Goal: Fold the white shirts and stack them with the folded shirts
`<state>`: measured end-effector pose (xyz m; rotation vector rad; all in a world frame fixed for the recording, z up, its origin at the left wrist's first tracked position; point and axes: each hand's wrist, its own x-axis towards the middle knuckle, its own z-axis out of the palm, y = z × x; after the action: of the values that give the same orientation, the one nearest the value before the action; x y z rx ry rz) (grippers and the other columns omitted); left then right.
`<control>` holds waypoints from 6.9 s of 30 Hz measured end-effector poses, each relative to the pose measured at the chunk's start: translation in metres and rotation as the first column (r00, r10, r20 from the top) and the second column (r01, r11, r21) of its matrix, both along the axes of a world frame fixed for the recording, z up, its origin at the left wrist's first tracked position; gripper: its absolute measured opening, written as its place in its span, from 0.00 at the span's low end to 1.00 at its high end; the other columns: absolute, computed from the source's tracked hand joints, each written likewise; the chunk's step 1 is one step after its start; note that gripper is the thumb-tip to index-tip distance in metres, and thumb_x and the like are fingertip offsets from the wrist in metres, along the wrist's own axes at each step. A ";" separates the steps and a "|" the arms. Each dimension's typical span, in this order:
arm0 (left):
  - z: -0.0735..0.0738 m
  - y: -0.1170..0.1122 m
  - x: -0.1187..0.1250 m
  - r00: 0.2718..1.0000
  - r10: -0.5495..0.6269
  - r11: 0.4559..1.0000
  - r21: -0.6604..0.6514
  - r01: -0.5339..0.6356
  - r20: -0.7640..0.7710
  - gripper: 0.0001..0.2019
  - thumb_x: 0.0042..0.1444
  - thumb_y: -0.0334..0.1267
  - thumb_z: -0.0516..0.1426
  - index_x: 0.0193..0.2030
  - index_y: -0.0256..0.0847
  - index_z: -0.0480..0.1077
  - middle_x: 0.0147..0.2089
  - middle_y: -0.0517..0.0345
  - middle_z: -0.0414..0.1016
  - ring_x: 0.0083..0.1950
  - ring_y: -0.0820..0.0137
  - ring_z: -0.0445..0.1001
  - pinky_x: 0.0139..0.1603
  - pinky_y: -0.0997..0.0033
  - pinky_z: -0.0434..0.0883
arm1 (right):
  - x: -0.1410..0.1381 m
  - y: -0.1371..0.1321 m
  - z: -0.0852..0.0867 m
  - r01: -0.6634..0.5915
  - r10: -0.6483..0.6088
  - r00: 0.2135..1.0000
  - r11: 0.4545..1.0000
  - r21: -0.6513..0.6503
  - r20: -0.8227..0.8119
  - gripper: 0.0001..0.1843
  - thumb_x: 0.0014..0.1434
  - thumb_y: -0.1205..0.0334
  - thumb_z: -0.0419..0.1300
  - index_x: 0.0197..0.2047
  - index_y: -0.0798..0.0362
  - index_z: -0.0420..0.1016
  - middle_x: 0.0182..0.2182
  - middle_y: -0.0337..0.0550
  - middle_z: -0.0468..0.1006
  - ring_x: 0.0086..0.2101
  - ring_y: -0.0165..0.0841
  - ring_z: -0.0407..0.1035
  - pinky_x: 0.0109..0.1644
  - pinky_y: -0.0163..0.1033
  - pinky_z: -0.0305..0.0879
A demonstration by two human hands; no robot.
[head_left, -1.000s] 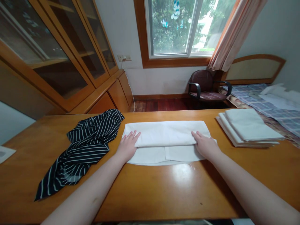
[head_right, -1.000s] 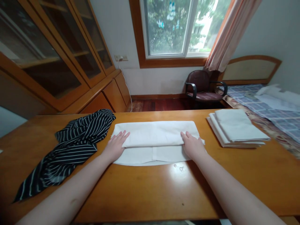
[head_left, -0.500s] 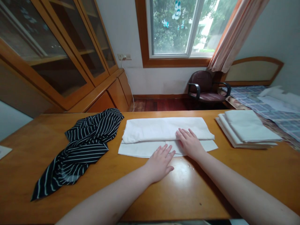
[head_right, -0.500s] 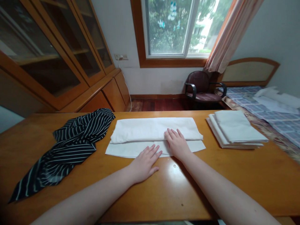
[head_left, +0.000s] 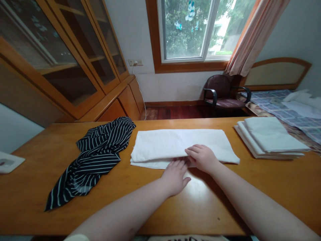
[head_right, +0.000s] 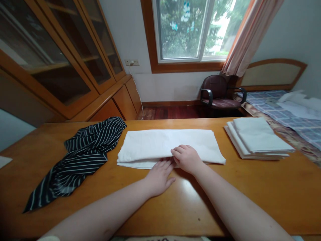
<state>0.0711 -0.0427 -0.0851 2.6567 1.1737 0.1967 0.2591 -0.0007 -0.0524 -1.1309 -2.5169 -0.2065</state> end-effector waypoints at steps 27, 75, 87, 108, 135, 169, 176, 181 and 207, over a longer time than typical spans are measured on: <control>0.021 0.027 -0.043 0.998 0.056 0.979 0.195 -0.051 -0.017 0.24 0.56 0.37 0.55 0.61 0.43 0.60 0.65 0.49 0.59 0.66 0.58 0.56 0.64 0.53 0.55 | 0.000 0.006 0.002 -0.151 0.175 0.982 0.955 -0.254 0.072 0.10 0.50 0.66 0.57 0.38 0.54 0.71 0.35 0.46 0.74 0.38 0.36 0.65 0.43 0.40 0.59; 0.012 0.032 -0.042 0.997 0.071 0.960 0.269 -0.080 0.042 0.19 0.56 0.29 0.53 0.55 0.38 0.68 0.55 0.49 0.72 0.56 0.60 0.68 0.53 0.57 0.67 | -0.054 -0.075 0.008 -0.027 0.067 0.986 0.966 -0.259 0.150 0.34 0.54 0.47 0.61 0.56 0.62 0.66 0.57 0.60 0.66 0.55 0.47 0.60 0.58 0.49 0.58; 0.007 0.040 -0.045 0.989 0.099 0.965 0.231 -0.122 0.107 0.20 0.56 0.26 0.51 0.55 0.40 0.68 0.55 0.51 0.73 0.56 0.64 0.69 0.54 0.58 0.68 | -0.053 -0.060 -0.006 0.096 -0.046 0.986 0.941 -0.326 0.157 0.35 0.55 0.42 0.58 0.56 0.60 0.65 0.49 0.58 0.70 0.50 0.47 0.62 0.55 0.50 0.58; 0.015 0.028 -0.041 0.995 -0.005 0.997 0.078 0.013 -0.099 0.30 0.56 0.25 0.45 0.66 0.44 0.52 0.68 0.52 0.54 0.68 0.63 0.51 0.64 0.48 0.53 | -0.055 -0.058 -0.013 0.098 -0.019 0.981 0.909 -0.405 0.193 0.42 0.53 0.39 0.57 0.60 0.64 0.62 0.57 0.65 0.64 0.58 0.49 0.57 0.59 0.50 0.53; 0.033 0.034 -0.044 0.995 -0.036 0.999 -0.015 0.035 -0.089 0.15 0.47 0.22 0.51 0.39 0.43 0.67 0.40 0.57 0.70 0.42 0.66 0.67 0.44 0.66 0.65 | 0.046 0.011 0.024 0.545 -0.296 0.815 0.682 -0.487 0.498 0.14 0.52 0.73 0.50 0.39 0.53 0.73 0.39 0.50 0.76 0.39 0.39 0.70 0.38 0.37 0.58; 0.026 0.039 -0.046 0.995 -0.023 0.998 -0.050 0.028 0.096 0.07 0.58 0.42 0.53 0.39 0.42 0.67 0.40 0.57 0.72 0.43 0.66 0.69 0.47 0.65 0.64 | 0.143 0.014 0.005 0.189 -0.834 0.380 0.493 -0.850 -0.399 0.16 0.47 0.47 0.60 0.29 0.52 0.64 0.20 0.35 0.66 0.21 0.27 0.59 0.23 0.32 0.53; 0.026 0.040 -0.046 0.993 0.004 0.998 -0.063 0.004 0.116 0.09 0.60 0.42 0.51 0.41 0.41 0.68 0.41 0.55 0.72 0.44 0.65 0.69 0.47 0.65 0.64 | 0.141 0.023 -0.009 0.392 -0.828 0.448 0.521 -0.758 -0.338 0.13 0.52 0.50 0.55 0.28 0.51 0.63 0.21 0.35 0.65 0.23 0.29 0.59 0.25 0.33 0.54; 0.022 0.041 -0.045 0.988 0.066 0.994 -0.096 -0.052 0.143 0.14 0.59 0.42 0.52 0.50 0.41 0.66 0.41 0.55 0.73 0.44 0.65 0.70 0.48 0.64 0.65 | 0.145 0.032 -0.014 0.609 -0.835 0.539 0.480 -0.631 -0.115 0.10 0.55 0.55 0.52 0.28 0.52 0.64 0.24 0.40 0.71 0.26 0.33 0.64 0.29 0.35 0.55; 0.013 0.059 -0.064 0.993 0.066 0.995 -0.070 -0.073 -0.094 0.29 0.61 0.52 0.47 0.68 0.53 0.47 0.72 0.55 0.43 0.71 0.57 0.38 0.66 0.44 0.37 | 0.150 0.027 -0.013 0.606 -0.760 0.617 0.625 -0.492 -0.205 0.16 0.62 0.50 0.46 0.39 0.52 0.67 0.32 0.46 0.75 0.32 0.37 0.68 0.34 0.37 0.59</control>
<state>0.0068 0.0160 -0.0717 2.5879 1.2769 0.0428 0.4086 0.0262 -0.0653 -2.0560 -1.6595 0.3141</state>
